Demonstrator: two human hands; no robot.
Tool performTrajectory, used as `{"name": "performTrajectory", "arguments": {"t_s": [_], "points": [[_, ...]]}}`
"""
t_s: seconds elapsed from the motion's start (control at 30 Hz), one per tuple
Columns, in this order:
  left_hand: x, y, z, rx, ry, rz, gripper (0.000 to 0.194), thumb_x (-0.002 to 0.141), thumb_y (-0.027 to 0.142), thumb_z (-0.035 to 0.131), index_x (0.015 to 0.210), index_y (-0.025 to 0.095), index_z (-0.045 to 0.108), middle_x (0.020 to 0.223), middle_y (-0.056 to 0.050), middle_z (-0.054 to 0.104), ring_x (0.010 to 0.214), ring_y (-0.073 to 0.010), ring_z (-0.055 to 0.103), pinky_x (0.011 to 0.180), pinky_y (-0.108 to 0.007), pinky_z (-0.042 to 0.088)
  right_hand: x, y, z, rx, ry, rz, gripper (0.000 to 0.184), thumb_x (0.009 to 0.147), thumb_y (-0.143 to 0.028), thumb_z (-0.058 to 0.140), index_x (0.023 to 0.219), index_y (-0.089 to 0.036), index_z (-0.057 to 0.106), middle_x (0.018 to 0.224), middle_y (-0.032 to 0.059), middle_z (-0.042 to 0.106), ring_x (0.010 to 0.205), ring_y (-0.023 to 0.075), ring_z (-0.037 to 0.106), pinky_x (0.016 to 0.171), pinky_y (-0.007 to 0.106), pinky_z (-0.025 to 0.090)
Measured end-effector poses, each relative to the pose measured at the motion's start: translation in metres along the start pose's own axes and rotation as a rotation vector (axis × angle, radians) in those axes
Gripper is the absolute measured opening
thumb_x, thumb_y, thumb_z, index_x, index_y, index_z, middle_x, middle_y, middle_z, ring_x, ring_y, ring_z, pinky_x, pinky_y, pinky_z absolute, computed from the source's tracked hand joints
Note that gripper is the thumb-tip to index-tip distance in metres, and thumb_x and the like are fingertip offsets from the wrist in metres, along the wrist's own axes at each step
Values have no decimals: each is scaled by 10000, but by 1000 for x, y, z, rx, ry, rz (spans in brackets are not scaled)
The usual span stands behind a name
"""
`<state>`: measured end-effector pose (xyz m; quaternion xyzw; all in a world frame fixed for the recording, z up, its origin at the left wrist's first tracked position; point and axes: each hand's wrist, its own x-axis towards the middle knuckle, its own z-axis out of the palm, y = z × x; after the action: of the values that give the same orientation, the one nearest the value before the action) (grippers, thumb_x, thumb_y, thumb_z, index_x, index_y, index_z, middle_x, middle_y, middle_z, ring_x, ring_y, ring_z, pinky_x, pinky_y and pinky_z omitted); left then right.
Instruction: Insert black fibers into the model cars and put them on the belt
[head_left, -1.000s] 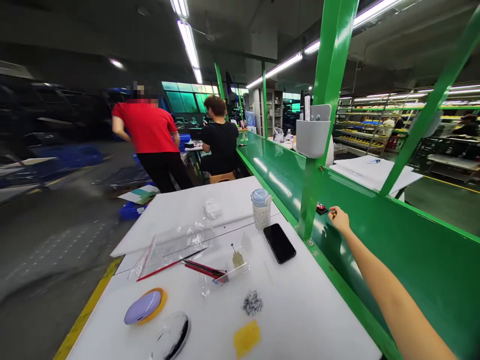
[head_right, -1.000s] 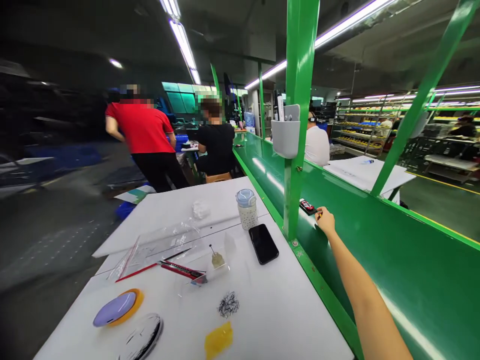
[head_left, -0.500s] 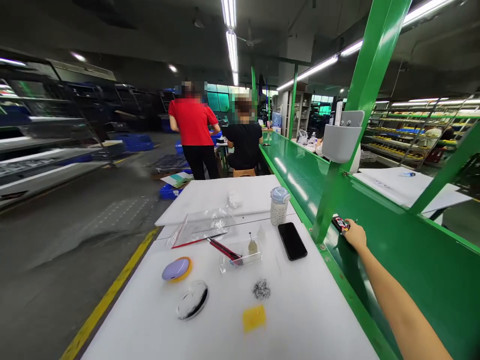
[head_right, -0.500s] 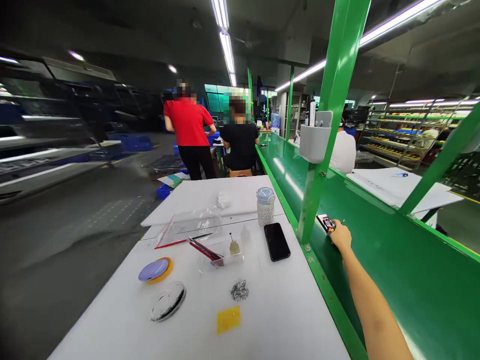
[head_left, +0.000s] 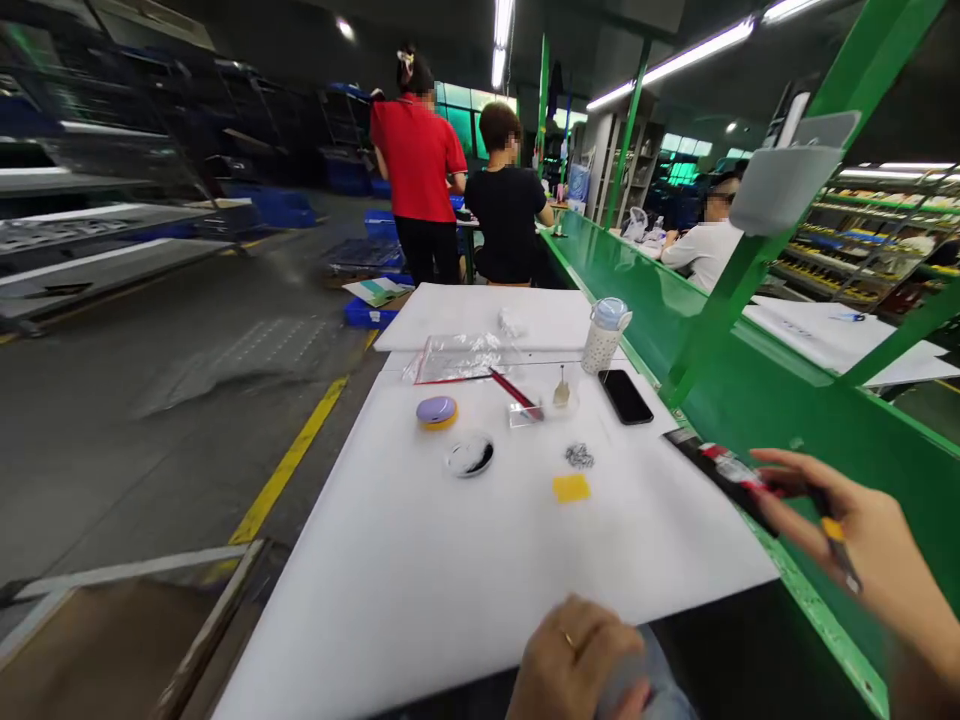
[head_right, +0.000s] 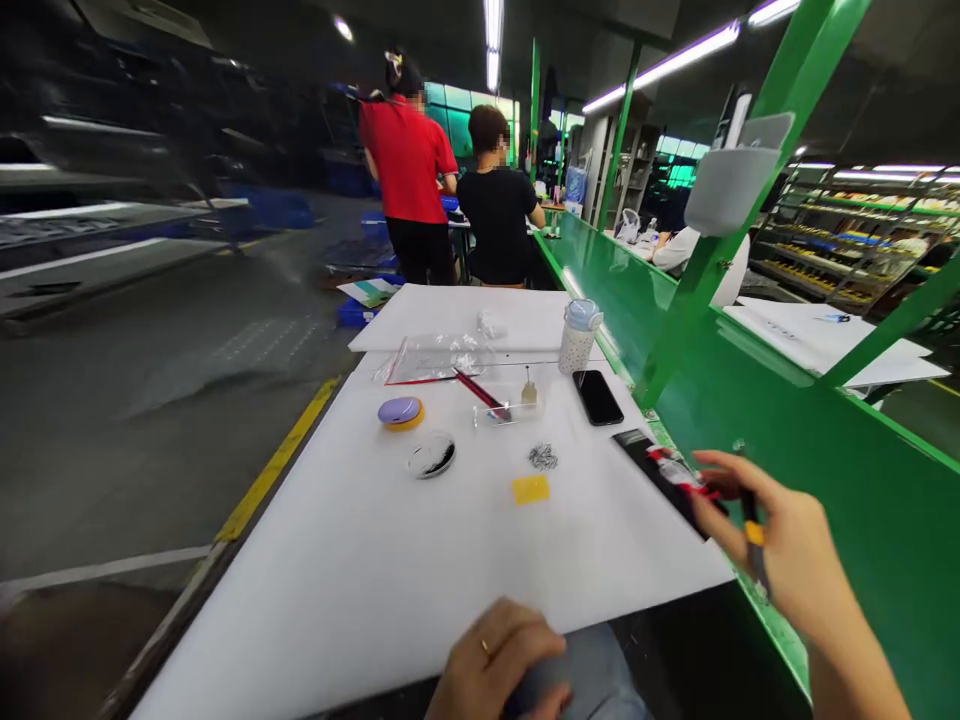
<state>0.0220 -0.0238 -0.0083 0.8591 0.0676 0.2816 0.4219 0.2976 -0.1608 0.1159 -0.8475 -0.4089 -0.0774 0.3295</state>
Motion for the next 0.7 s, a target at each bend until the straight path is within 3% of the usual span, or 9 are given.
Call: {"name": "performTrajectory", "arguments": {"t_s": [0.07, 0.13, 0.23, 0.33, 0.43, 0.57, 0.7], "points": [[11, -1, -1, 217, 307, 97, 150, 954, 243, 615, 1097, 232, 656, 1012, -85, 702, 903, -238, 644, 790, -395, 522, -23, -54, 23, 66, -251, -88, 370, 872, -444, 664, 1183, -249, 710, 924, 65, 796, 780, 248, 764, 720, 350, 597], [23, 1, -2, 382, 507, 167, 74, 961, 216, 612, 1020, 195, 652, 967, -71, 696, 861, -210, 621, 769, -357, 481, -39, -90, 45, 108, -457, -159, 348, 895, -355, 626, 1209, -230, 708, 948, 61, 790, 783, 216, 754, 736, 318, 595], [30, 0, -4, 400, 585, 182, 142, 945, 74, 538, 891, 179, 618, 829, -19, 676, 769, -164, 569, 731, -317, 431, -47, -110, 62, 88, -613, -181, 397, 883, -289, 614, 1266, -226, 696, 902, 50, 783, 761, 220, 740, 710, 317, 578], [25, -7, -9, 340, 603, 176, 196, 899, -4, 537, 856, 177, 596, 767, 3, 651, 740, -145, 550, 714, -297, 427, -26, -108, 65, 147, -707, -205, 404, 854, -371, 710, 1234, -235, 721, 857, 35, 781, 730, 216, 726, 673, 292, 545], [18, -17, -16, 280, 625, 143, 241, 869, -46, 521, 885, 181, 599, 794, -2, 643, 764, -134, 569, 711, -265, 470, 27, -108, 85, 227, -617, -250, 327, 918, -468, 652, 1086, -212, 767, 794, 43, 768, 689, 196, 698, 668, 278, 498], [15, -27, -24, 142, 617, 118, 212, 867, -7, 531, 890, 197, 585, 776, 8, 621, 758, -123, 586, 676, -224, 520, 113, -116, 149, -43, -303, -224, 296, 988, -406, 559, 1067, -187, 742, 743, 62, 729, 678, 195, 631, 654, 300, 402], [13, -30, -25, 53, 594, 125, 153, 892, 53, 559, 870, 201, 591, 765, 9, 627, 745, -126, 586, 662, -232, 531, 159, -118, 204, -80, -246, -191, 305, 978, -458, 602, 1005, -168, 695, 759, 22, 648, 697, 166, 574, 687, 309, 420]]}}
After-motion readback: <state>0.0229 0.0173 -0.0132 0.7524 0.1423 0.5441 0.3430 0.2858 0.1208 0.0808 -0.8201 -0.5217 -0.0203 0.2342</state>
